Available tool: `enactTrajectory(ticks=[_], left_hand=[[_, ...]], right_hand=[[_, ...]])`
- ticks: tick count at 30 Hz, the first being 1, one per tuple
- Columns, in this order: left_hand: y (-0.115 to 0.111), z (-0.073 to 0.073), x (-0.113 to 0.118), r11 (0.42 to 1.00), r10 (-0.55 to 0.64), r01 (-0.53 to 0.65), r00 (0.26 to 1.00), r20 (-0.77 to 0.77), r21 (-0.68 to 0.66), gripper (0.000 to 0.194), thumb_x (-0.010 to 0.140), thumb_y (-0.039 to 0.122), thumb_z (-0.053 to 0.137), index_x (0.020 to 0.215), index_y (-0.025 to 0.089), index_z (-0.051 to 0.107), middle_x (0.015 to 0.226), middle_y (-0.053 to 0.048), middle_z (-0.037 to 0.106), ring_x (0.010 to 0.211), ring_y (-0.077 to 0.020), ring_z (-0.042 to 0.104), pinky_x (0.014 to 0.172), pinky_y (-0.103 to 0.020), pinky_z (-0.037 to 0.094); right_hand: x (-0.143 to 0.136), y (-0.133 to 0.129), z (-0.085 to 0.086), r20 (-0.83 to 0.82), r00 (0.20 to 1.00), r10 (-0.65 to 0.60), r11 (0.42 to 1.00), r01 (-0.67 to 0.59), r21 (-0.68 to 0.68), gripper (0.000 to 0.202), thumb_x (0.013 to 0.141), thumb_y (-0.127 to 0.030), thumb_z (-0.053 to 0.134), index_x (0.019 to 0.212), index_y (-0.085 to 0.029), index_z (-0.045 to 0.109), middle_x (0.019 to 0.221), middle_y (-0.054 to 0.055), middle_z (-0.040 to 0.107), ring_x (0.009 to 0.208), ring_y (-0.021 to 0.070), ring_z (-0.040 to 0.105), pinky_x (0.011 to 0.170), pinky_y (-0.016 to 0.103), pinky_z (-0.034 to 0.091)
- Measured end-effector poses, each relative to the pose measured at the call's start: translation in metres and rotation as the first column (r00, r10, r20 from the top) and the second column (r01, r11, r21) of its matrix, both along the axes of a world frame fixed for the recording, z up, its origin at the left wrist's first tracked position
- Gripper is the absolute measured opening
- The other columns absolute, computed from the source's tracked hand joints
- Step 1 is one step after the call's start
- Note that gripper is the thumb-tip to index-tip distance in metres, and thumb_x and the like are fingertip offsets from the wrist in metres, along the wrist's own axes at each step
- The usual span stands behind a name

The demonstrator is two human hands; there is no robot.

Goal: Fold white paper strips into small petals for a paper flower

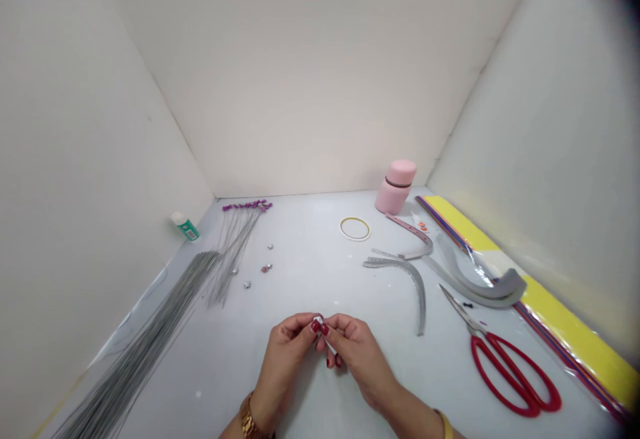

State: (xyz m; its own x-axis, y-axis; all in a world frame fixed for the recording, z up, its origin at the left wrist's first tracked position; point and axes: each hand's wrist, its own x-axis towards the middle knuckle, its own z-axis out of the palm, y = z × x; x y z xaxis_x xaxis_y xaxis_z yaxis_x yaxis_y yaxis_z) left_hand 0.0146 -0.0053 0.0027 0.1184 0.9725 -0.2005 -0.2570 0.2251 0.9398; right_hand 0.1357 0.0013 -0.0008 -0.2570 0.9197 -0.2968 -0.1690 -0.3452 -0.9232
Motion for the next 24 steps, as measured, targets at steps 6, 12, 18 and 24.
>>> enactTrajectory(ticks=[6,12,18,24], left_hand=[[-0.001,-0.005,-0.003,1.000,0.030,-0.030,0.998,-0.055,-0.003,0.018,0.080,0.027,0.054,0.080,0.011,0.062,0.058,-0.001,0.057,0.053,-0.0135,0.057,0.056,-0.028,0.047],[-0.001,-0.009,-0.007,0.992,0.110,-0.087,0.956,-0.271,0.095,0.017,0.079,0.026,0.055,0.079,0.011,0.064,0.061,-0.004,0.064,0.059,-0.0156,0.059,0.060,-0.027,0.048],[-0.003,-0.008,-0.013,0.945,0.215,-0.060,0.854,-0.473,0.321,0.013,0.076,0.021,0.057,0.081,0.018,0.068,0.081,-0.007,0.069,0.077,-0.0205,0.061,0.074,-0.033,0.046],[-0.004,-0.008,-0.015,0.892,0.209,0.075,0.806,-0.554,0.446,0.021,0.077,0.015,0.053,0.090,0.022,0.069,0.089,-0.007,0.070,0.085,-0.0205,0.061,0.080,-0.034,0.045]], right_hand=[[0.002,0.000,-0.002,0.052,0.999,0.006,1.000,-0.006,0.006,0.021,0.071,-0.033,0.062,0.064,-0.013,0.059,0.060,0.000,0.062,0.042,0.0064,0.048,0.042,0.018,0.031],[0.002,-0.001,-0.006,0.094,0.996,0.001,1.000,-0.002,0.008,0.021,0.072,-0.033,0.061,0.064,-0.013,0.059,0.057,0.000,0.061,0.043,0.0070,0.049,0.041,0.018,0.031],[0.001,-0.001,-0.005,0.076,0.997,0.015,0.999,-0.017,0.033,0.023,0.074,-0.035,0.059,0.071,-0.013,0.061,0.063,0.001,0.061,0.045,0.0070,0.050,0.043,0.019,0.032],[0.001,0.000,-0.007,0.044,0.999,0.003,0.999,-0.004,0.042,0.025,0.074,-0.038,0.060,0.079,-0.014,0.062,0.062,-0.001,0.058,0.046,0.0071,0.050,0.044,0.018,0.033]])
